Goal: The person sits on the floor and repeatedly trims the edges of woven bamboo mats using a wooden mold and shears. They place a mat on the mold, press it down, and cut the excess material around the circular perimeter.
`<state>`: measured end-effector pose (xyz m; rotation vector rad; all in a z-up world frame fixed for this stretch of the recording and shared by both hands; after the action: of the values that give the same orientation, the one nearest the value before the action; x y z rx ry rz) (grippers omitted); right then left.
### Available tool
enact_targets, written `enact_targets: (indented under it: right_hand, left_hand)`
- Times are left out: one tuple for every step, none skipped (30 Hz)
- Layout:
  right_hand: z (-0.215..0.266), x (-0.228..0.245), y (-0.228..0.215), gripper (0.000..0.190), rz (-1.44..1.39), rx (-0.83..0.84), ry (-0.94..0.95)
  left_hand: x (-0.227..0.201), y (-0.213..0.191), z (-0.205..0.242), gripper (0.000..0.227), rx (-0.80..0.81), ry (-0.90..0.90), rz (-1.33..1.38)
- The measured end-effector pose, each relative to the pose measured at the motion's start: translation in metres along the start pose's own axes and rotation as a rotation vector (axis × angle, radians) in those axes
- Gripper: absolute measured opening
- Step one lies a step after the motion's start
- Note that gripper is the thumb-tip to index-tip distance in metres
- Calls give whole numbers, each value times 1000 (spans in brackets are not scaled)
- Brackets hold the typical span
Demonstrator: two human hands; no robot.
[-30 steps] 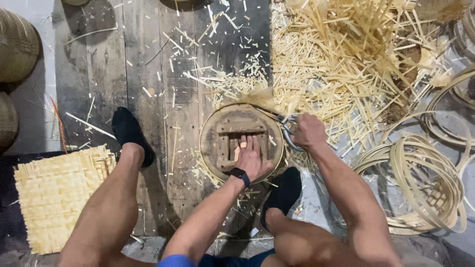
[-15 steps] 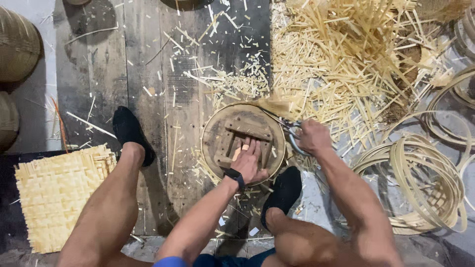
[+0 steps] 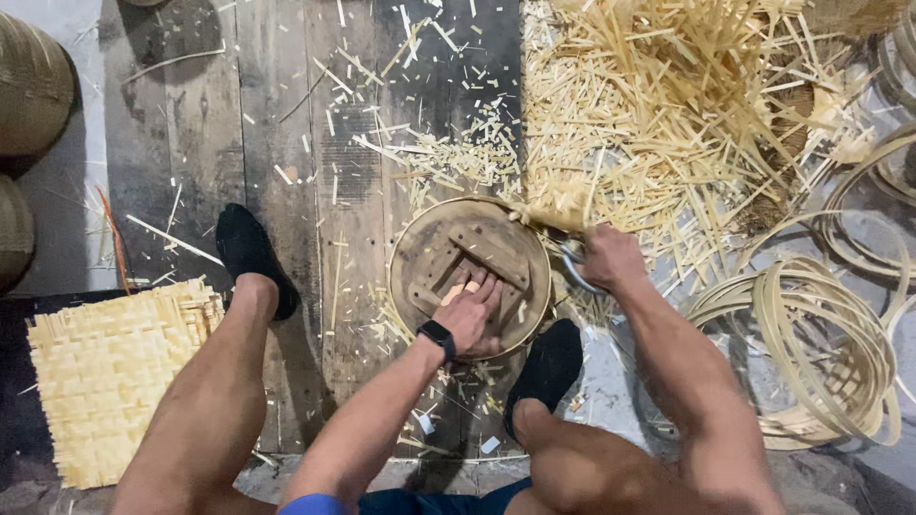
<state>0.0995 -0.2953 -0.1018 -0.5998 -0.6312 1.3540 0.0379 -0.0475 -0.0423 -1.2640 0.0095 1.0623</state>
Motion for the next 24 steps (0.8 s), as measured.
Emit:
enact_targets:
  right_hand:
    - [5,-8,-3,49,7,-71,-22]
    - [13,-14,-3,49,10,-139,-43]
    - [19,-16,-5,49,14,-207,-64]
    - [19,-14,-9,54,14,-263,-90]
    - [19,-10,-14,60,14,-318,-115]
    - [19,-3,-19,66,11,-373,-143]
    - [11,7,-21,69,70,-360,-158]
    - [0,19,-25,73,129,-344,-172]
    - [-9,30,-28,78,188,-328,-186]
    - [-14,35,-32,70,135,-319,-177]
    - [-18,37,-36,63,82,-309,-168]
    - [-19,37,-36,55,28,-298,-156]
    - [-17,34,-33,53,17,-270,-163]
    - [-15,24,-30,51,10,-242,-171]
    - [-12,13,-25,50,2,-214,-178]
    - [-10,2,-18,43,19,-196,-164]
    - [-8,-8,-10,37,36,-178,-150]
    - [-6,-14,-2,31,54,-162,-135]
    - [-5,-15,1,34,43,-197,-145]
    - [-4,-14,2,37,32,-232,-156]
    - [-3,-13,0,40,22,-268,-167]
    - [-3,-6,-7,53,-15,-329,-190]
    - [-5,4,-16,66,-53,-389,-213]
    - [-5,13,-28,79,-89,-452,-231]
  left_hand:
    - [3,-2,3,109,32,22,-3]
    - [4,-2,7,108,69,44,-6]
    - [3,-3,9,108,66,58,-7]
    - [2,-5,8,108,57,72,-9]
    - [1,-6,6,109,48,86,-12]
    - [2,-5,6,108,48,81,-5]
    - [4,-3,5,108,48,76,2]
    - [5,1,5,108,49,71,11]
    - [7,7,5,109,62,76,21]
    - [11,12,4,110,73,82,30]
    - [14,19,3,111,85,87,40]
    - [14,19,5,107,27,147,-48]
    - [14,17,8,103,-31,206,-135]
    - [11,12,12,100,-93,265,-220]
    - [15,13,14,101,-15,260,-174]
    - [20,11,20,102,65,250,-125]
    - [22,8,25,104,145,239,-76]
    - [20,4,25,102,165,224,-88]
    - [17,1,25,101,185,210,-100]
    - [15,-1,25,100,204,194,-112]
    - [12,-7,24,99,168,205,-97]
    - [11,-11,25,98,135,215,-82]
    - [10,-15,26,97,103,224,-67]
    - [10,-14,25,98,122,221,-77]
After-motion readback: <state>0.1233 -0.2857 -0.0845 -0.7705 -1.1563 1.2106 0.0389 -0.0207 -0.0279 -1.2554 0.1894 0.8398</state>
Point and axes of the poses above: each hand's wrist, its own z-axis away from the middle knuckle, its own y-axis out of the palm, x = y × z, the point moved 8 cm from there along -z, towards the middle knuckle, and after that the axes turned 4 degrees about y, right-handed, at the moved point
